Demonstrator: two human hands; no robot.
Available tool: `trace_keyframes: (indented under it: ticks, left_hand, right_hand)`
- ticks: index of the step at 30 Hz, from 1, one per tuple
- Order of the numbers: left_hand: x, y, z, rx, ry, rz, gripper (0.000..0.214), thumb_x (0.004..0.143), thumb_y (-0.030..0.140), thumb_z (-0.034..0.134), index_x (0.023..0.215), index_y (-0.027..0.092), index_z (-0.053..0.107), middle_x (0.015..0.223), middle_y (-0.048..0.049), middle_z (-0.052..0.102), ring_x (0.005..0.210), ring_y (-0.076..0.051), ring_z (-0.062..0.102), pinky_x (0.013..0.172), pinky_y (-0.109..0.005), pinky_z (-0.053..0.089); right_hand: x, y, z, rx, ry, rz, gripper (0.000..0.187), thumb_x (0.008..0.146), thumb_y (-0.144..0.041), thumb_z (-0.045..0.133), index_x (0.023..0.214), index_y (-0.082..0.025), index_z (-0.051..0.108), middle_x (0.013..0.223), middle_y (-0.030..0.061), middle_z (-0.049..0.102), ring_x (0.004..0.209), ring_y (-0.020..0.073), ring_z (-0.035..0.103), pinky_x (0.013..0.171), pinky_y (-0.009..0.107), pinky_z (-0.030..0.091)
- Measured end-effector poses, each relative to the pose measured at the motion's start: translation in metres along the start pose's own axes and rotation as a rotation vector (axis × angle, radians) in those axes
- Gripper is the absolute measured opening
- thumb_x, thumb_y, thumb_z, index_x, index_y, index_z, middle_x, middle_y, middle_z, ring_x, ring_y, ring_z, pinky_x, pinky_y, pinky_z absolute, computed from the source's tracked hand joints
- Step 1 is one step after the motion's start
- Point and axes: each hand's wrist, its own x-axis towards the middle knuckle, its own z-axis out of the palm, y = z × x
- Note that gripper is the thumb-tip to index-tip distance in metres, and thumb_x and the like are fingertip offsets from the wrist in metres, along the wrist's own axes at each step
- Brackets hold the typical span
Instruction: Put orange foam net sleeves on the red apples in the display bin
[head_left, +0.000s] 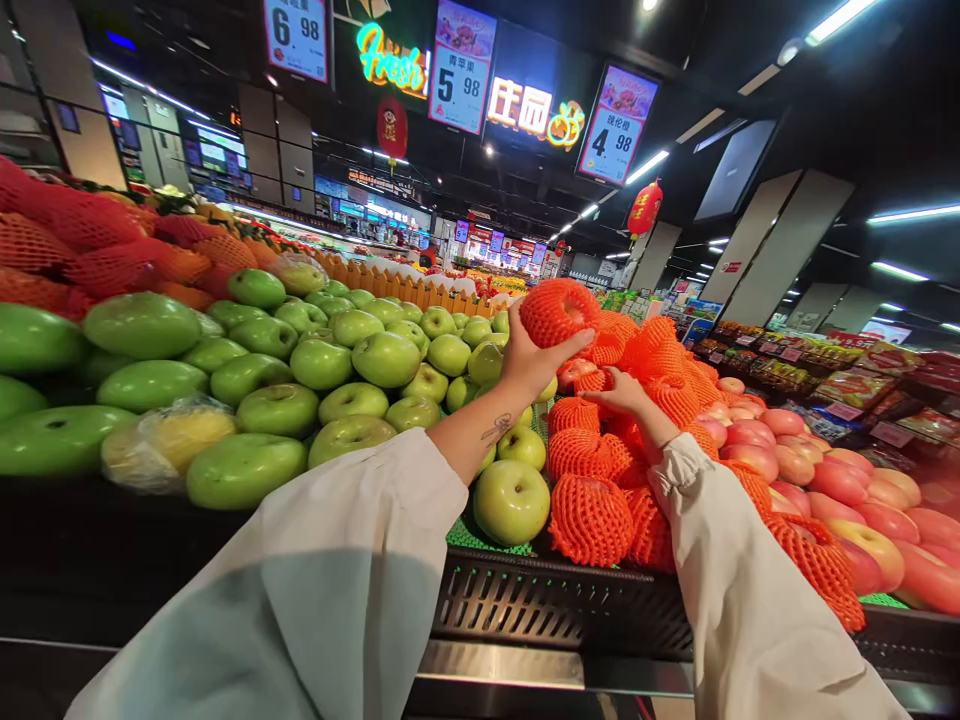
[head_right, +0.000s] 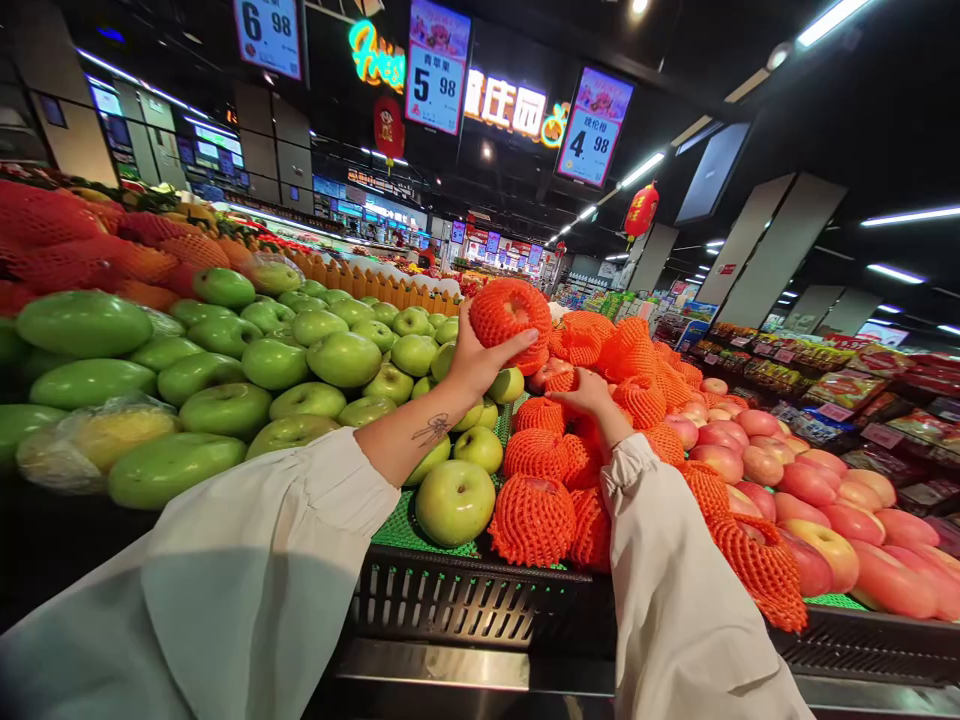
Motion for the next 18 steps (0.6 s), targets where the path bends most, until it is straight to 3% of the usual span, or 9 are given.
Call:
trace_keyframes:
  ticks: [3,10,15,18]
  left_hand:
    - [-0.002,-0.004,0.000,0.046,0.002,0.068,0.085,0.075,0.034,0.083,0.140,0.029,0.030,0.145,-0.0097,0.054,0.130,-0.024,0.057,0.110,-0.038,0.047]
    - [-0.003,-0.004,-0.001,0.085,0.004,0.063,0.088,0.077,0.034,0.082,0.145,0.031,0.027,0.145,-0.0090,0.053,0.131,-0.025,0.055,0.110,-0.040,0.046]
    - [0.000,-0.008,-0.001,-0.057,0.051,0.050,0.087,0.071,0.033,0.086,0.140,0.030,0.033,0.141,-0.0078,0.056,0.129,-0.025,0.056,0.113,-0.044,0.044]
    - [0.002,-0.010,-0.001,-0.113,0.086,0.062,0.086,0.067,0.033,0.089,0.136,0.031,0.037,0.138,-0.0071,0.058,0.128,-0.027,0.057,0.114,-0.047,0.043]
  right_hand:
    - [-0.001,-0.007,0.002,-0.174,-0.038,0.059,0.076,0.073,-0.056,0.077,0.131,-0.010,0.058,0.133,0.0254,0.062,0.126,0.0419,0.059,0.108,0.051,0.043]
    - [-0.003,-0.014,-0.004,-0.043,-0.059,0.226,0.081,0.069,-0.058,0.079,0.132,-0.014,0.055,0.129,0.0213,0.066,0.122,0.0378,0.063,0.099,0.043,0.050]
    - [-0.008,-0.017,-0.006,0.155,0.131,0.400,0.088,0.067,-0.066,0.073,0.132,-0.012,0.049,0.130,0.0244,0.063,0.122,0.0401,0.063,0.100,0.046,0.051]
    - [-0.006,-0.015,-0.003,0.324,0.253,0.390,0.085,0.069,-0.064,0.069,0.133,-0.013,0.043,0.130,0.0211,0.063,0.119,0.0364,0.064,0.101,0.044,0.050]
